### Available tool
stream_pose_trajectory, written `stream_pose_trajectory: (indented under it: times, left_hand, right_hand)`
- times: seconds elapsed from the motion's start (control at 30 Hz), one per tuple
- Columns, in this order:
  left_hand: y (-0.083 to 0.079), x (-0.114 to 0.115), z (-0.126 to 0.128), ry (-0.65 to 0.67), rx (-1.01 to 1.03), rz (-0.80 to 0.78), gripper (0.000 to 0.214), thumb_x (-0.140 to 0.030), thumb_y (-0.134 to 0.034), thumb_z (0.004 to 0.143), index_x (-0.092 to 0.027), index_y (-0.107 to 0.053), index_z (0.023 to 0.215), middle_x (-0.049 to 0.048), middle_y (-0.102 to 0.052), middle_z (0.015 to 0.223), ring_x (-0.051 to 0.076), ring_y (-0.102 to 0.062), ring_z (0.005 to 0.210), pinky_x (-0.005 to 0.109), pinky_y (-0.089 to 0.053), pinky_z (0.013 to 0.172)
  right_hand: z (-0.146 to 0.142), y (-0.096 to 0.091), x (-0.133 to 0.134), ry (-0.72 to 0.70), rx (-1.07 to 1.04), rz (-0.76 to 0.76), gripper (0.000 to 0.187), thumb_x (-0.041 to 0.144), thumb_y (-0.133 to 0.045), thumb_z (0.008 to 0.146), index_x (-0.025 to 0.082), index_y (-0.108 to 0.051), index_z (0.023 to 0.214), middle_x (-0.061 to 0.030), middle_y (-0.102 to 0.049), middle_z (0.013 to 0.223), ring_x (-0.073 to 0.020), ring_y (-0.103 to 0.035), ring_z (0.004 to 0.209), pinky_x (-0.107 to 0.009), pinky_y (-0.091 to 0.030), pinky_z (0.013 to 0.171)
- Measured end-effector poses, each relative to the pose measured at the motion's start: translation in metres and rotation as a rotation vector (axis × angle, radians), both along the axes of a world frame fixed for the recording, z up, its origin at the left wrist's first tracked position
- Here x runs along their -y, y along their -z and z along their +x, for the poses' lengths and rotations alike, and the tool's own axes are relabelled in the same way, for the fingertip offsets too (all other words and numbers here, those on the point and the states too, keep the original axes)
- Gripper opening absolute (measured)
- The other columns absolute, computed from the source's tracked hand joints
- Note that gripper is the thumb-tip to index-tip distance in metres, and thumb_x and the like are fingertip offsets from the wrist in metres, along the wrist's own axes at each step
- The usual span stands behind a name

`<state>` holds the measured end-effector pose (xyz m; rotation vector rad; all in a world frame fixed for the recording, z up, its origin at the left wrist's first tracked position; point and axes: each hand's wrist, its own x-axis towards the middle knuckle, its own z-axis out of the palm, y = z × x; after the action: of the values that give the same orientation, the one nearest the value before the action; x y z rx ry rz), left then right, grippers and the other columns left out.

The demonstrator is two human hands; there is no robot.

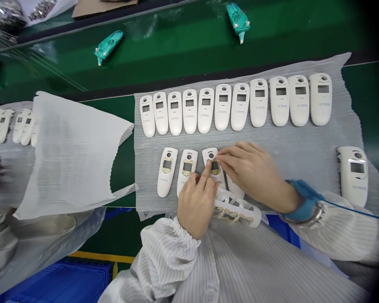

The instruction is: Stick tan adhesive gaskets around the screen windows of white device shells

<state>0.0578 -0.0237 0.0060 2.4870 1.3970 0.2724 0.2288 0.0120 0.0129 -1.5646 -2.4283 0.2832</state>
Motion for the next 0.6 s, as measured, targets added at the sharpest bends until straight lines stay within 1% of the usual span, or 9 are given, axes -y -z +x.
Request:
stream_pose_trajectory:
  times: [0.1,0.13,0.2,0.3,0.37,0.43,0.5,0.53,0.6]
  left_hand:
    - [-0.001,0.0,0.001,0.0,-0.028,0.022,0.022,-0.022,-0.042,0.094,-0.016,-0.061,0.085,0.0026,-0.051,0.137,0.023,-0.048,0.083,0.038,-0.048,0.066]
    - [-0.001,0.0,0.001,-0.001,-0.034,0.028,0.021,-0.021,-0.043,0.094,-0.016,-0.061,0.084,0.0026,-0.051,0.137,0.023,-0.048,0.082,0.038,-0.048,0.066]
    - [0.0,0.001,0.0,0.002,-0.049,0.046,0.021,-0.021,-0.043,0.093,-0.016,-0.061,0.083,0.0031,-0.05,0.138,0.023,-0.048,0.083,0.038,-0.048,0.065]
    - [0.002,0.002,0.001,0.02,-0.085,0.067,0.021,-0.02,-0.043,0.093,-0.015,-0.061,0.081,0.0034,-0.049,0.139,0.024,-0.049,0.084,0.039,-0.047,0.064]
    - [0.003,0.002,0.001,0.034,-0.099,0.059,0.022,-0.019,-0.042,0.093,-0.016,-0.06,0.08,0.0038,-0.047,0.14,0.025,-0.05,0.085,0.04,-0.047,0.064]
    - [0.003,0.001,0.0,0.032,-0.083,0.035,0.023,-0.019,-0.041,0.094,-0.016,-0.059,0.08,0.0045,-0.048,0.14,0.025,-0.051,0.086,0.041,-0.047,0.065]
    - [0.001,0.001,-0.002,0.017,-0.015,0.004,0.022,-0.019,-0.042,0.094,-0.016,-0.058,0.08,0.0046,-0.05,0.138,0.025,-0.051,0.09,0.041,-0.049,0.068]
    - [-0.001,0.001,-0.003,0.009,0.039,-0.014,0.021,-0.019,-0.042,0.094,-0.016,-0.058,0.08,0.0047,-0.051,0.137,0.025,-0.05,0.094,0.041,-0.05,0.072]
    - [-0.005,0.003,-0.007,0.012,0.184,-0.063,0.017,-0.017,-0.043,0.093,-0.017,-0.057,0.082,0.0048,-0.054,0.135,0.025,-0.049,0.103,0.041,-0.049,0.082]
  right_hand:
    - [0.005,0.0,0.006,0.086,-0.049,0.001,0.026,0.018,-0.04,0.096,0.014,-0.066,0.102,-0.0086,-0.064,0.108,-0.0258,-0.054,0.091,-0.04,-0.043,0.076]
    - [0.006,0.0,0.008,0.082,-0.077,-0.007,0.027,0.019,-0.04,0.096,0.014,-0.065,0.105,-0.0081,-0.063,0.111,-0.0254,-0.054,0.092,-0.04,-0.043,0.077]
    - [0.007,0.001,0.012,0.022,-0.091,-0.021,0.026,0.019,-0.042,0.096,0.016,-0.064,0.11,-0.0078,-0.061,0.115,-0.026,-0.052,0.096,-0.039,-0.043,0.079]
    - [0.002,0.005,0.016,-0.041,-0.002,0.006,0.026,0.016,-0.044,0.094,0.017,-0.064,0.112,-0.0095,-0.058,0.12,-0.0297,-0.048,0.103,-0.042,-0.041,0.077]
    - [-0.002,0.006,0.017,-0.026,0.043,0.025,0.026,0.015,-0.045,0.093,0.017,-0.064,0.111,-0.0098,-0.058,0.12,-0.0305,-0.047,0.103,-0.043,-0.04,0.076]
    - [-0.001,0.004,0.015,-0.003,0.021,0.029,0.024,0.017,-0.046,0.093,0.018,-0.065,0.106,-0.0091,-0.059,0.119,-0.0292,-0.049,0.102,-0.043,-0.041,0.077]
    - [0.011,-0.002,0.015,0.062,-0.054,0.047,0.021,0.021,-0.046,0.094,0.018,-0.066,0.102,-0.009,-0.06,0.115,-0.0271,-0.051,0.1,-0.042,-0.043,0.079]
    - [0.022,-0.006,0.017,0.128,-0.089,0.069,0.022,0.023,-0.046,0.094,0.017,-0.066,0.101,-0.0096,-0.061,0.112,-0.0264,-0.052,0.1,-0.041,-0.043,0.081]
    - [0.056,-0.01,0.026,0.345,-0.08,0.116,0.026,0.029,-0.047,0.094,0.014,-0.065,0.106,-0.0129,-0.061,0.111,-0.0277,-0.053,0.102,-0.042,-0.043,0.088]
